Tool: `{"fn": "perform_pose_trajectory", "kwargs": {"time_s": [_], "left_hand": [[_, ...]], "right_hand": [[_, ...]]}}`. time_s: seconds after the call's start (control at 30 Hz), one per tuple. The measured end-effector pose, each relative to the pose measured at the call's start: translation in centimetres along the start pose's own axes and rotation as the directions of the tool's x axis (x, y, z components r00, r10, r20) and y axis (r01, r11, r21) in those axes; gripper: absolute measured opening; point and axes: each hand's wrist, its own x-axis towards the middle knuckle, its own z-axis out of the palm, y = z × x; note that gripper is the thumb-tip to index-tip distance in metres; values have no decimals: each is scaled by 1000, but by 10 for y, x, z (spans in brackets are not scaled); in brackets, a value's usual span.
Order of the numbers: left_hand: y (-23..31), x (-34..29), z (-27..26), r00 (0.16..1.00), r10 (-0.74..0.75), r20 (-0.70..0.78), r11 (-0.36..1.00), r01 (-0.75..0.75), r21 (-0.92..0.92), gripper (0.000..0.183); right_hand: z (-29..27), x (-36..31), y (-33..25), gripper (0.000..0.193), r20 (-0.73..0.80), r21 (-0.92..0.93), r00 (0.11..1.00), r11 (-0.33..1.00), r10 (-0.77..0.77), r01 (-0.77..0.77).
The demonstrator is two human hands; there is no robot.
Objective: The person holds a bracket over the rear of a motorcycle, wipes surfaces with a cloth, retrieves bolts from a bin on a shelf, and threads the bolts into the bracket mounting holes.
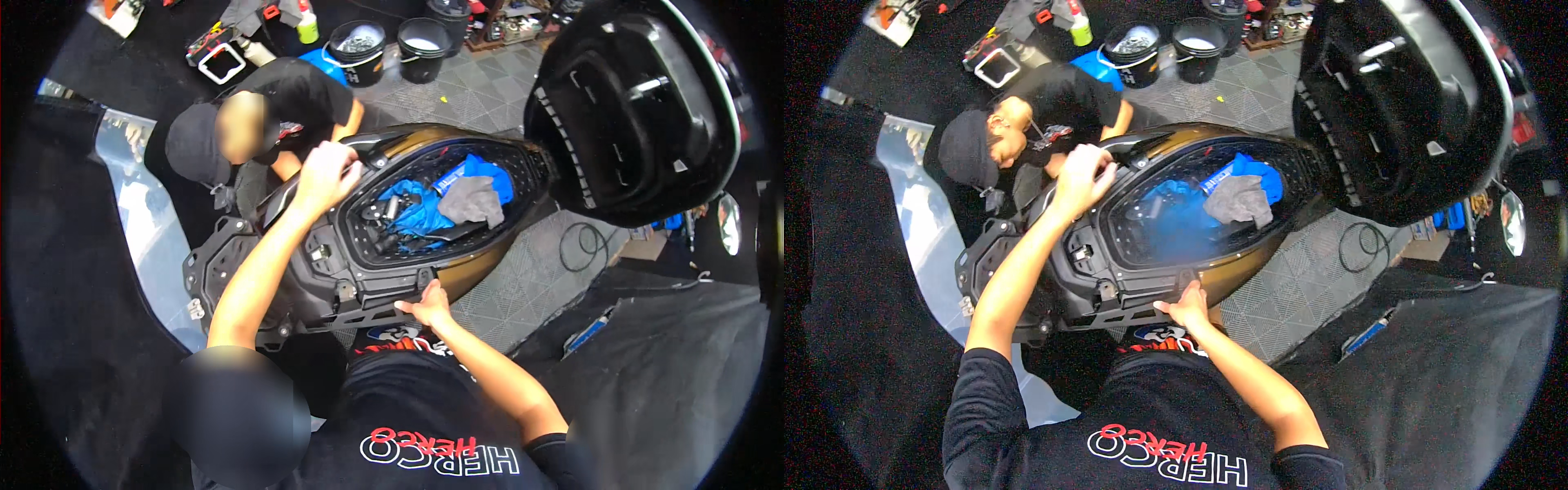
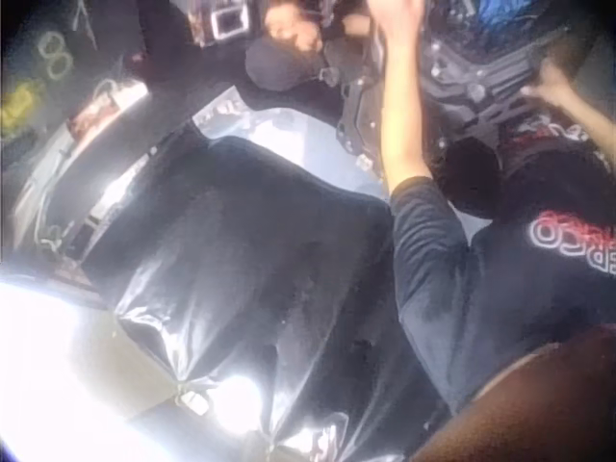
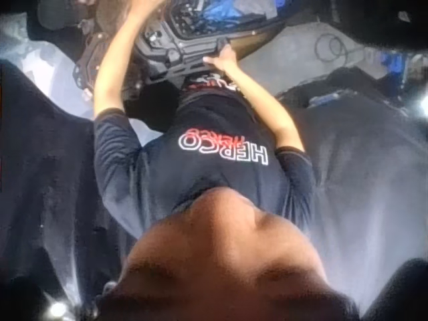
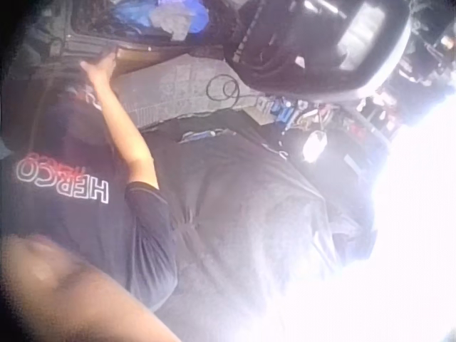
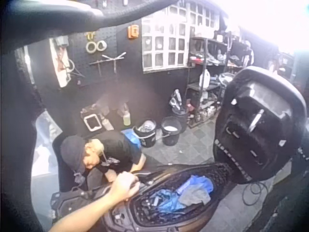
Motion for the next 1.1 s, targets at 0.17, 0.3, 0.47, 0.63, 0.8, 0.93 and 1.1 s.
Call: {"fn": "perform_pose_trajectory", "kwargs": {"time_s": [0.17, 0.3, 0.47, 0.63, 0.8, 0.93, 1.1], "left_hand": [[82, 10, 125, 914, 134, 382, 980, -66, -186, 16], [149, -3, 278, 952, 59, 301, 968, 19, -248, 52], [82, -49, 357, 764, -385, 517, 863, 496, -91, 35], [162, 31, 297, 996, 38, 76, 877, 3, -480, 25], [175, -11, 325, 606, -174, 776, 932, 357, -70, 48], [108, -59, 350, 548, -419, 724, 897, 373, 237, 58], [168, 23, 206, 603, -202, 772, 857, 490, -159, 64]], "right_hand": [[-3, -7, -5, 89, -34, 17, 999, 1000, -10, 11], [-1, 0, 17, 77, -165, -7, 985, 999, -40, 39], [35, -10, -8, 64, -164, -39, 903, 917, -398, 397], [-8, -6, 7, 76, -103, 60, 994, 997, -46, 53], [6, 2, 16, 51, -156, 29, 942, 952, -297, 305], [49, -5, 19, 91, 92, 357, 947, 898, -309, 258], [23, 11, 39, 75, -124, 343, 958, 894, -260, 287]]}}
